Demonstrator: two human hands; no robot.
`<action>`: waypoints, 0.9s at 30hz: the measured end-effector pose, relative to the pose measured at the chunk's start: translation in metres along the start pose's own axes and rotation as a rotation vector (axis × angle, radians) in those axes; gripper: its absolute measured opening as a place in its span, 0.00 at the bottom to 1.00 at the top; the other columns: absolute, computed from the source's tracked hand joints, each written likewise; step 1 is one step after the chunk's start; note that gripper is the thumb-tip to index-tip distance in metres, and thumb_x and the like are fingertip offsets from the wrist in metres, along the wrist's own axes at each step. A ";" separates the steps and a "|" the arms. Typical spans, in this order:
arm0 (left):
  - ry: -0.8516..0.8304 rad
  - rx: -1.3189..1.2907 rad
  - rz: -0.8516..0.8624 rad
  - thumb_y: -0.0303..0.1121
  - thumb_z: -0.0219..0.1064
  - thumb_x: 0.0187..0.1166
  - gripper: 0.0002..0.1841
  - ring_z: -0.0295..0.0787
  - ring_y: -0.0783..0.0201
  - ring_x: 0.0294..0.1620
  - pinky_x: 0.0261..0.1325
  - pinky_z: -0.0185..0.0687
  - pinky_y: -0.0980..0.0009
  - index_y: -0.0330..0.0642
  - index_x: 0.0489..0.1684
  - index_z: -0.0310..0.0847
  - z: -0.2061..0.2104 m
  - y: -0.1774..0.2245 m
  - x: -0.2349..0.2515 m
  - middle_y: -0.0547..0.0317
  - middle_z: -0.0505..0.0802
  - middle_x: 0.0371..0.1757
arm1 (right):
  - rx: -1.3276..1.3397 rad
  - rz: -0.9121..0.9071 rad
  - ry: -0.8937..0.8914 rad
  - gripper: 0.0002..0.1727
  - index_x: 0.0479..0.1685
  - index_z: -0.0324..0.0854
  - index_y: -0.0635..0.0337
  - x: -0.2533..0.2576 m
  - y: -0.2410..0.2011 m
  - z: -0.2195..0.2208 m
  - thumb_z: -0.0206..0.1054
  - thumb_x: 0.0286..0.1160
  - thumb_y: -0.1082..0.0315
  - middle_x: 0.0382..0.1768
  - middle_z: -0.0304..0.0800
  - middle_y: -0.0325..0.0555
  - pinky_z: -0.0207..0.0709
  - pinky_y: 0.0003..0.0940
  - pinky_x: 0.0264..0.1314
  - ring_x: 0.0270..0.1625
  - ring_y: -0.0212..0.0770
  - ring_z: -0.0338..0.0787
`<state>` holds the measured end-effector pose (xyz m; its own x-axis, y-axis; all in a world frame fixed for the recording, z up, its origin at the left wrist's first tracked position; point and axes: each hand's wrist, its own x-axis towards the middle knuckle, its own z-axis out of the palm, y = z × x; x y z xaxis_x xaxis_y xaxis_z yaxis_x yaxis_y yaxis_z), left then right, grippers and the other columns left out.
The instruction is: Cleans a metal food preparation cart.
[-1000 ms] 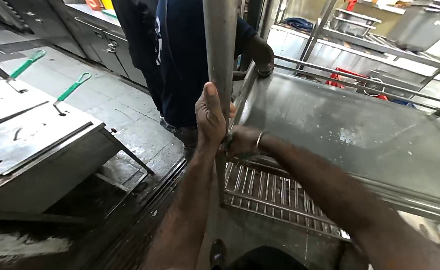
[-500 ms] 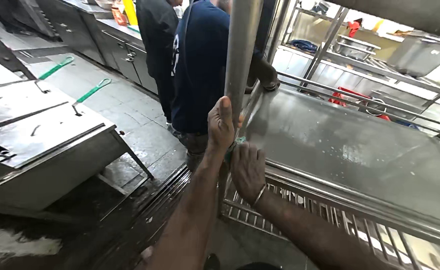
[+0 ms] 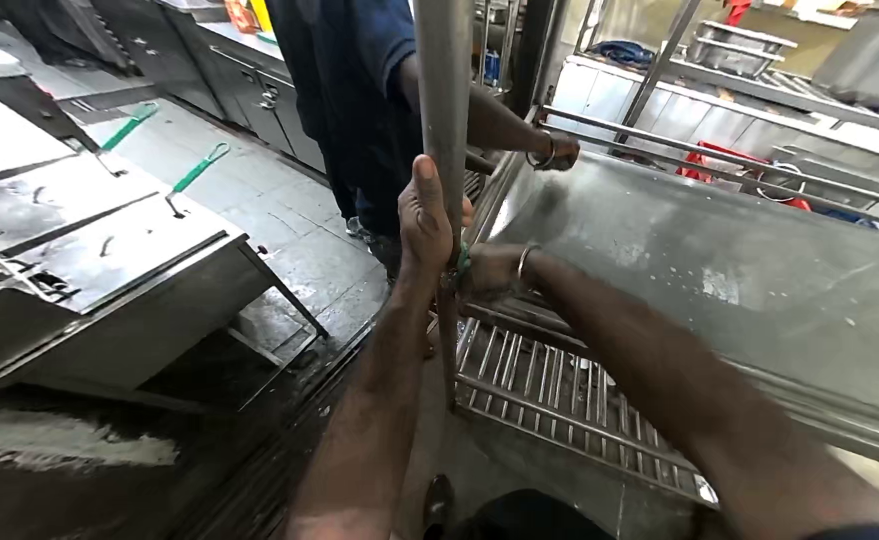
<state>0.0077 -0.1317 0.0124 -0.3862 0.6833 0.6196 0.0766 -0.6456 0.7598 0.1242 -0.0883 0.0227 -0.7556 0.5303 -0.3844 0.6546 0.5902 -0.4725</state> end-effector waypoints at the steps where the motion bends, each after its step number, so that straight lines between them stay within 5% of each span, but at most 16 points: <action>1: -0.019 0.001 0.012 0.66 0.31 0.89 0.39 0.88 0.68 0.25 0.33 0.90 0.68 0.40 0.43 0.79 -0.002 0.000 -0.002 0.65 0.88 0.24 | 0.166 -0.042 -0.100 0.12 0.49 0.83 0.62 -0.001 0.007 -0.004 0.76 0.72 0.67 0.38 0.88 0.43 0.82 0.38 0.43 0.38 0.35 0.87; 3: -0.047 -0.005 0.036 0.72 0.34 0.84 0.42 0.88 0.67 0.25 0.32 0.90 0.66 0.39 0.42 0.80 -0.005 0.001 -0.001 0.64 0.88 0.24 | 0.466 -0.091 -0.242 0.10 0.55 0.79 0.60 -0.001 0.020 -0.008 0.68 0.78 0.72 0.39 0.89 0.40 0.85 0.30 0.41 0.38 0.30 0.88; 7: -0.050 -0.006 -0.012 0.68 0.32 0.88 0.41 0.87 0.67 0.24 0.32 0.89 0.66 0.38 0.41 0.80 -0.006 0.007 -0.010 0.63 0.87 0.23 | 0.608 -0.070 -0.212 0.04 0.39 0.82 0.61 -0.015 0.029 0.002 0.63 0.80 0.73 0.26 0.89 0.42 0.83 0.29 0.23 0.23 0.32 0.87; 10: -0.024 0.006 -0.041 0.66 0.34 0.89 0.40 0.86 0.69 0.23 0.31 0.89 0.68 0.36 0.43 0.80 -0.003 0.008 -0.007 0.63 0.87 0.23 | 0.048 -0.070 0.042 0.08 0.44 0.84 0.65 -0.056 0.032 0.003 0.71 0.75 0.70 0.32 0.88 0.49 0.83 0.43 0.38 0.32 0.41 0.88; 13: 0.001 -0.008 -0.044 0.64 0.34 0.90 0.39 0.86 0.66 0.22 0.30 0.89 0.66 0.36 0.42 0.80 0.000 0.002 0.000 0.61 0.87 0.22 | -0.395 0.090 0.366 0.21 0.55 0.81 0.57 -0.107 0.051 0.033 0.74 0.70 0.53 0.40 0.91 0.51 0.85 0.58 0.45 0.43 0.53 0.93; 18: 0.030 0.005 -0.034 0.61 0.31 0.91 0.38 0.87 0.67 0.22 0.30 0.89 0.67 0.37 0.42 0.80 0.002 -0.003 0.004 0.62 0.87 0.22 | -0.298 -0.024 0.967 0.29 0.60 0.84 0.62 -0.153 0.098 0.086 0.78 0.60 0.55 0.45 0.91 0.54 0.85 0.59 0.37 0.41 0.55 0.93; 23: 0.028 0.005 -0.018 0.59 0.29 0.92 0.38 0.87 0.67 0.21 0.31 0.89 0.68 0.37 0.38 0.79 0.001 0.000 -0.001 0.63 0.87 0.20 | -0.127 -0.389 1.218 0.30 0.69 0.81 0.63 -0.158 0.110 0.130 0.73 0.65 0.58 0.69 0.86 0.56 0.80 0.47 0.75 0.74 0.49 0.85; 27: 0.048 0.003 -0.023 0.59 0.28 0.92 0.39 0.86 0.67 0.20 0.29 0.89 0.68 0.36 0.37 0.80 0.002 0.001 0.000 0.62 0.87 0.19 | -0.193 -0.586 1.116 0.31 0.74 0.75 0.49 -0.149 0.099 0.161 0.75 0.65 0.63 0.76 0.81 0.52 0.76 0.55 0.82 0.83 0.54 0.77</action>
<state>0.0094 -0.1314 0.0135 -0.4313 0.6809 0.5918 0.0701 -0.6287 0.7745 0.2980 -0.2070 -0.0947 -0.5631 0.3278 0.7586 0.2949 0.9372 -0.1862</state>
